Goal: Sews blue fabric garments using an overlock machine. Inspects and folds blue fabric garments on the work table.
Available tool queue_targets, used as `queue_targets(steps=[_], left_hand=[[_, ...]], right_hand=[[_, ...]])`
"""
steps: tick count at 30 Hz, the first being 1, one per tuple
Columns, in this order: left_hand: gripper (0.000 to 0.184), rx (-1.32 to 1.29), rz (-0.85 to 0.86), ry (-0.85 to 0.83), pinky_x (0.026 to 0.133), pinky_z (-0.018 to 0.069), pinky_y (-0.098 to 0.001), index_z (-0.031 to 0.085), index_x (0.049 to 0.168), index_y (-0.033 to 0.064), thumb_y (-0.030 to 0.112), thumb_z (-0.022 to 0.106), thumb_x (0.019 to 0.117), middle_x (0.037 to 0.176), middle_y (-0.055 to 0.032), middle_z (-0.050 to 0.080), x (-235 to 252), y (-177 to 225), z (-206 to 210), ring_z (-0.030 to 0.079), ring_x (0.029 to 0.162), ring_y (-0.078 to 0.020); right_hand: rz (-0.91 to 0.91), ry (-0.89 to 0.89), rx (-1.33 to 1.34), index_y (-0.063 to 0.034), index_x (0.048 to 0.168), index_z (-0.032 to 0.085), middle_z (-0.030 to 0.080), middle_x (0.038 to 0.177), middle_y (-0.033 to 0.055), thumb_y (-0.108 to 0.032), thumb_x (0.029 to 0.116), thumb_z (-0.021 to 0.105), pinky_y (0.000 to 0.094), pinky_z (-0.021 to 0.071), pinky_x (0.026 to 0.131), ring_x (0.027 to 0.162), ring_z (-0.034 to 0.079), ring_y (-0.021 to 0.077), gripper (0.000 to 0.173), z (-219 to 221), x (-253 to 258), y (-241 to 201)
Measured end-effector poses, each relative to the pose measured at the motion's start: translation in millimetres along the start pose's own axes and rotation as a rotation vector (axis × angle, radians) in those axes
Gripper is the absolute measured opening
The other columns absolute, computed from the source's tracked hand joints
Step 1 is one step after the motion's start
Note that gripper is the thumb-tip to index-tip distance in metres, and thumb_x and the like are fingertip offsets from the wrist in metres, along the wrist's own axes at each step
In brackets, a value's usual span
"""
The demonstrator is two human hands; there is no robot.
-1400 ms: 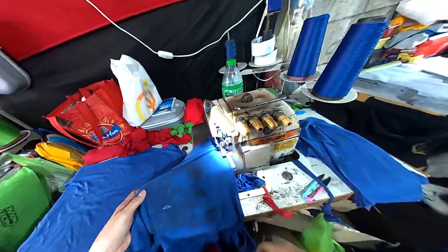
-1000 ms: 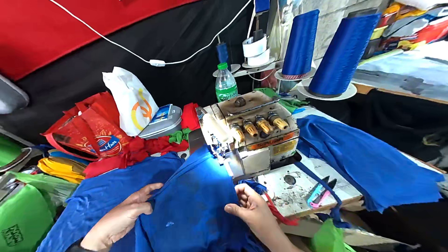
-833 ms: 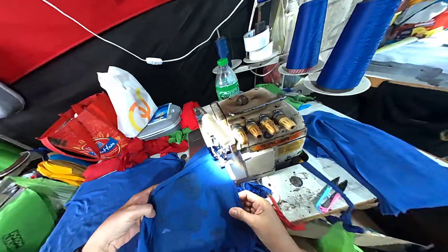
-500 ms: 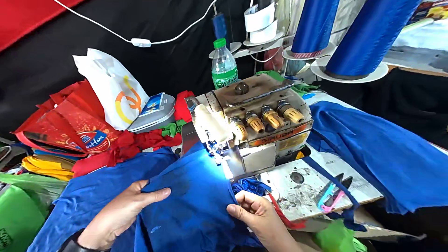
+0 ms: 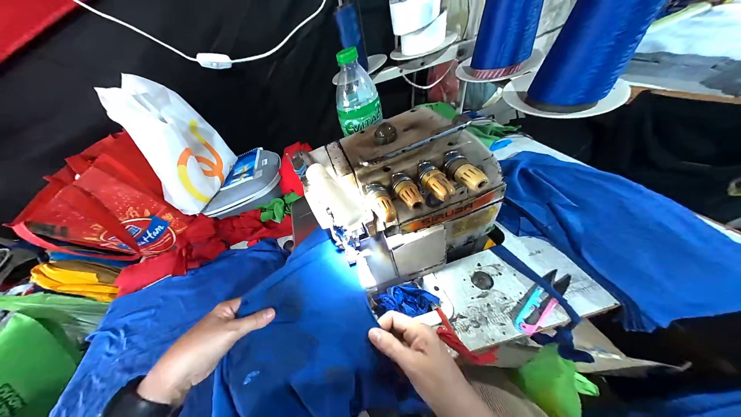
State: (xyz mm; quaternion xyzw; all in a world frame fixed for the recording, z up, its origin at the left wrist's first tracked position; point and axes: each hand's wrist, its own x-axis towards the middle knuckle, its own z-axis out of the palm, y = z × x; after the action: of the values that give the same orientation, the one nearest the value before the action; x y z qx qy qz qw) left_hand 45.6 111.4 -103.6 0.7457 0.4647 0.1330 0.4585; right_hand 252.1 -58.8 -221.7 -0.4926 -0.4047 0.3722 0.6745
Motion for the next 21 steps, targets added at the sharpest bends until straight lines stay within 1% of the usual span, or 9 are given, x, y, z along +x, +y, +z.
queue_targets(steps=[3, 5, 8, 9, 12, 13, 15, 18, 21], left_hand=[[0.016, -0.019, -0.122, 0.067, 0.081, 0.0554, -0.0196, 0.063, 0.102, 0.0036, -0.009, 0.056, 0.0969, 0.087, 0.0044, 0.070, -22, 47, 17, 0.066, 0.083, 0.0008], [0.028, -0.090, -0.117, 0.090, 0.076, 0.0578, -0.0159, 0.064, 0.093, 0.0072, -0.016, 0.049, 0.0947, 0.081, 0.0068, 0.073, -31, 58, 20, 0.069, 0.078, 0.0029], [0.014, 0.036, -0.077, 0.017, 0.087, 0.0549, -0.0205, 0.065, 0.108, 0.0020, -0.003, 0.062, 0.0955, 0.096, 0.0029, 0.072, -18, 28, 17, 0.067, 0.090, 0.0007], [0.016, 0.027, -0.040, -0.009, 0.090, 0.0542, -0.0240, 0.066, 0.111, 0.0010, 0.003, 0.066, 0.0951, 0.100, 0.0002, 0.072, -10, 12, 11, 0.067, 0.095, -0.0027], [0.022, -0.103, 0.095, -0.049, 0.089, 0.0601, -0.0269, 0.072, 0.108, 0.0108, 0.017, 0.075, 0.0871, 0.099, 0.0042, 0.077, 5, -31, 1, 0.073, 0.095, -0.0055], [0.023, -0.146, 0.099, -0.056, 0.088, 0.0604, -0.0270, 0.071, 0.109, 0.0105, 0.015, 0.075, 0.0865, 0.099, 0.0038, 0.077, 5, -31, 2, 0.073, 0.094, -0.0063], [0.022, -0.246, 0.055, -0.029, 0.084, 0.0614, -0.0270, 0.070, 0.107, 0.0083, 0.008, 0.071, 0.0857, 0.096, 0.0011, 0.077, -1, -20, 7, 0.074, 0.091, -0.0078], [0.010, -0.284, -0.075, 0.034, 0.077, 0.0600, -0.0228, 0.061, 0.104, 0.0107, 0.005, 0.056, 0.0982, 0.089, 0.0046, 0.073, -17, 19, 19, 0.070, 0.084, -0.0028], [0.025, -0.324, -0.024, 0.035, 0.081, 0.0621, -0.0297, 0.068, 0.115, 0.0071, 0.014, 0.068, 0.0916, 0.099, -0.0035, 0.076, -11, 6, 17, 0.073, 0.091, -0.0112]], right_hand=[[-0.037, 0.035, 0.033, -0.0062, 0.093, 0.068, 0.066, 0.080, -0.0086, -0.011, 0.0958, 0.064, 0.0135, 0.0530, 0.069, 0.073, 0.062, -0.0063, 0.006, 1, -6, -10], [-0.072, 0.052, 0.047, -0.0075, 0.092, 0.067, 0.065, 0.080, -0.0101, -0.011, 0.0966, 0.063, 0.0125, 0.0518, 0.068, 0.073, 0.061, -0.0072, 0.006, -2, -9, -13], [0.030, -0.045, -0.043, -0.0085, 0.091, 0.065, 0.059, 0.077, -0.0093, -0.015, 0.0977, 0.060, 0.0127, 0.0459, 0.064, 0.068, 0.055, -0.0061, 0.011, -5, -1, -1], [0.056, -0.087, -0.060, -0.0076, 0.094, 0.065, 0.060, 0.080, -0.0075, -0.016, 0.0973, 0.061, 0.0140, 0.0480, 0.067, 0.071, 0.057, -0.0047, 0.010, -6, 4, -1], [0.065, -0.083, -0.069, -0.0070, 0.104, 0.069, 0.070, 0.091, -0.0040, -0.027, 0.0969, 0.067, 0.0181, 0.0566, 0.077, 0.084, 0.067, -0.0007, 0.022, -4, 13, -14], [0.047, -0.049, -0.085, -0.0080, 0.102, 0.072, 0.072, 0.089, -0.0048, -0.032, 0.0966, 0.068, 0.0178, 0.0571, 0.076, 0.082, 0.068, -0.0012, 0.025, -3, 17, -17], [0.034, 0.031, -0.103, -0.0106, 0.087, 0.074, 0.067, 0.075, -0.0082, -0.034, 0.0950, 0.071, 0.0149, 0.0501, 0.066, 0.070, 0.061, -0.0044, 0.024, 2, 26, -19], [0.019, 0.129, -0.047, -0.0125, 0.069, 0.066, 0.057, 0.061, -0.0094, -0.024, 0.0942, 0.071, 0.0138, 0.0412, 0.056, 0.057, 0.051, -0.0047, 0.028, 7, 33, -17], [0.041, 0.203, -0.001, -0.0123, 0.064, 0.063, 0.053, 0.056, -0.0065, -0.014, 0.0977, 0.063, 0.0178, 0.0380, 0.052, 0.053, 0.048, -0.0001, 0.034, 8, 33, -18]])
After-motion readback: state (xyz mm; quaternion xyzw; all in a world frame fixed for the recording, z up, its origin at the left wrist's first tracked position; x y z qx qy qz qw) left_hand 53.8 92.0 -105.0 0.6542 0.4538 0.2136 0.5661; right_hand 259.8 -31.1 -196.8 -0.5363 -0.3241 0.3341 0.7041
